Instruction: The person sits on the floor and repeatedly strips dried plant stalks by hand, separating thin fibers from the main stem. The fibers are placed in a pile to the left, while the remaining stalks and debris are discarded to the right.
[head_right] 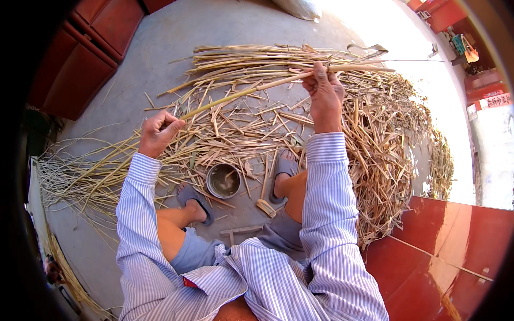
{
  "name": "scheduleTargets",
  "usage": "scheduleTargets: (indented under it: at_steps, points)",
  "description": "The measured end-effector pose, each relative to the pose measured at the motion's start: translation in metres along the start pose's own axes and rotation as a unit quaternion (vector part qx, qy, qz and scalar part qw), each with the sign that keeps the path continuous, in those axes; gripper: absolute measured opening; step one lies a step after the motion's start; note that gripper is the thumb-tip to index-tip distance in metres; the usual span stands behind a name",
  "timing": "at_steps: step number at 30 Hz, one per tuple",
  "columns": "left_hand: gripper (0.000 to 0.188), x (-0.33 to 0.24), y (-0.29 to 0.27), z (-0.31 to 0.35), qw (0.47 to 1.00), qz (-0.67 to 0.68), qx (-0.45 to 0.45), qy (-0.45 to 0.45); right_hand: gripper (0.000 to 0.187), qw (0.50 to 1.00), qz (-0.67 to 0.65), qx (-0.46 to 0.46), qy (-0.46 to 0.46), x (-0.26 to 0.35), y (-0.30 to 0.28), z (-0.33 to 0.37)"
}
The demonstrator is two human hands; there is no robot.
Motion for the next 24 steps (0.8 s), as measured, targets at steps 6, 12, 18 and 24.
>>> scheduleTargets:
  at_steps: [6, 12, 18, 24]
  points:
    - [0.035, 0.003, 0.001, 0.009, 0.998, 0.007, 0.056, -0.030, 0.019, 0.995, -0.103, 0.008, 0.009, 0.001, -0.021, -0.007]
    - [0.038, 0.001, -0.004, 0.000, 0.999, 0.025, 0.016, -0.038, 0.022, 0.955, -0.043, 0.285, 0.075, -0.007, 0.067, 0.050]
    - [0.033, -0.023, -0.007, 0.003, 0.997, -0.057, -0.055, 0.023, 0.025, 0.987, 0.065, 0.131, 0.064, -0.027, 0.053, 0.038]
    - [0.030, -0.019, -0.008, 0.009, 0.992, -0.100, -0.053, 0.061, 0.021, 0.999, 0.037, -0.038, 0.003, -0.003, -0.003, 0.006]
Point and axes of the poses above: each hand's wrist, its own z-axis away from the middle knuckle, its own y-axis out of the palm, x = y × z, the point moved 7 cm from there along -z, towards the middle knuckle, and after that the axes turned 5 degrees about -x, right-handed, at the moved point
